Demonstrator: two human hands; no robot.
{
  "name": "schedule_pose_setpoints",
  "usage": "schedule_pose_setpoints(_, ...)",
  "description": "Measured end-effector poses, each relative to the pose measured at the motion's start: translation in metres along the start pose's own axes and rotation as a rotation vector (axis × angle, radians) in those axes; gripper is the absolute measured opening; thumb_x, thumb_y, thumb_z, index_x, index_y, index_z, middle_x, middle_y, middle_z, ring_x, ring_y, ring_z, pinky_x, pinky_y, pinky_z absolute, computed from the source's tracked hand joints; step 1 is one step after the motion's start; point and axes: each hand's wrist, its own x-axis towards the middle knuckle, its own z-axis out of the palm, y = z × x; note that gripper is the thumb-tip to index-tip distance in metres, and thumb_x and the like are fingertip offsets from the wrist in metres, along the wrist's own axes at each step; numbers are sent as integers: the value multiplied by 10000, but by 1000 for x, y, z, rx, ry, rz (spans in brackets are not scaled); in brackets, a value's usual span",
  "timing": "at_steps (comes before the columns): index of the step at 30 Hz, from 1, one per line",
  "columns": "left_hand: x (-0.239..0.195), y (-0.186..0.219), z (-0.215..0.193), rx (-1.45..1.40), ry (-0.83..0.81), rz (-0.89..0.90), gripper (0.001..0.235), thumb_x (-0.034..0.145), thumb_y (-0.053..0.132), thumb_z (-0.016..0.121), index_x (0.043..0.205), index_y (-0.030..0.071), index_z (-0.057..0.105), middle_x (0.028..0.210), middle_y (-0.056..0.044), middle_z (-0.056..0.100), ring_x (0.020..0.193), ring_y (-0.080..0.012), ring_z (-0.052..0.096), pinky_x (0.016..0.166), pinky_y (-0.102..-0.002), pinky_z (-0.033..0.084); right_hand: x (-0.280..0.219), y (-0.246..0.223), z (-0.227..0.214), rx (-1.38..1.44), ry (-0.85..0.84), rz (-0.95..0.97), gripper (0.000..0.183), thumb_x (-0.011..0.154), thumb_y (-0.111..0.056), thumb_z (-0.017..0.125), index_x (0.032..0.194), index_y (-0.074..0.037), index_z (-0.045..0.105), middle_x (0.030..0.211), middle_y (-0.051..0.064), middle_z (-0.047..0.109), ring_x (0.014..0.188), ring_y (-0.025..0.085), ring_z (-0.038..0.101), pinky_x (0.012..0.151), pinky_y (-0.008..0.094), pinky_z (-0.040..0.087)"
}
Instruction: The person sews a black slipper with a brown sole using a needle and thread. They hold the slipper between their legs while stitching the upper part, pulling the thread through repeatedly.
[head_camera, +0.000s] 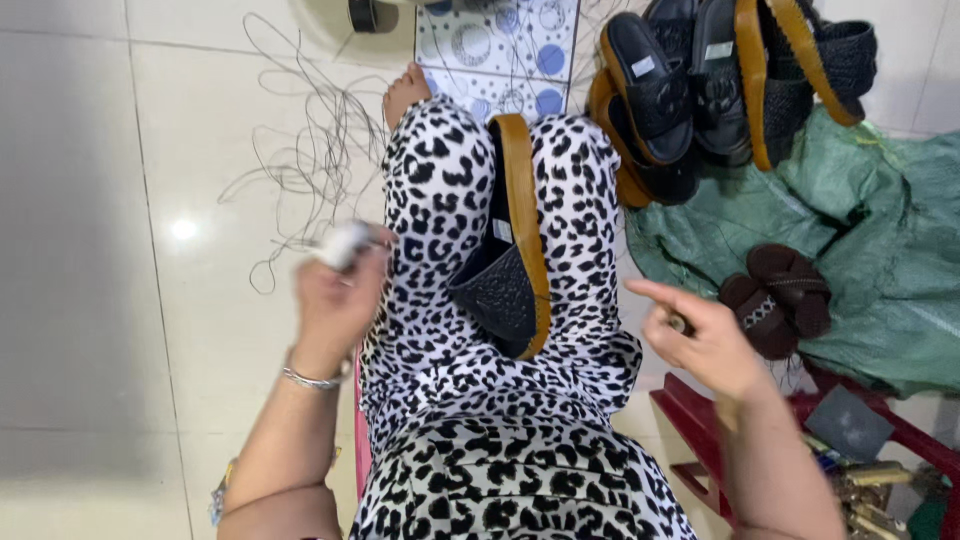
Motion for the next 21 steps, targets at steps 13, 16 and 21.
schedule_pose_setpoints(13, -9, 42, 37, 253, 125, 346, 310, 895, -32, 726, 1171, -27, 585, 1097, -156, 604, 1074, -353, 628, 744, -379, 613, 40, -11, 65, 377, 209, -274, 124, 909, -99, 716, 964, 12, 711, 1009, 202, 697, 572, 149, 598, 498, 273, 518)
schedule_pose_setpoints(16, -17, 28, 66, 357, -152, 412, 268, 922, 195, 707, 1112, 12, 658, 1040, -153, 681, 1080, -364, 673, 800, -431, 616, 37, -28, 72, 67, 133, -374, 116, 833, -89, 820, 915, -24, 769, 999, 137, 745, 687, 198, 687, 651, 325, 563)
schedule_pose_setpoints(21, -25, 28, 65, 581, -336, 392, 355, 989, 335, 626, 1139, 24, 709, 869, -123, 688, 892, -325, 704, 682, -410, 575, 3, -72, 53, 9, -394, -337, 156, 944, -155, 689, 867, -84, 806, 656, 109, 740, 499, 190, 632, 499, 317, 546)
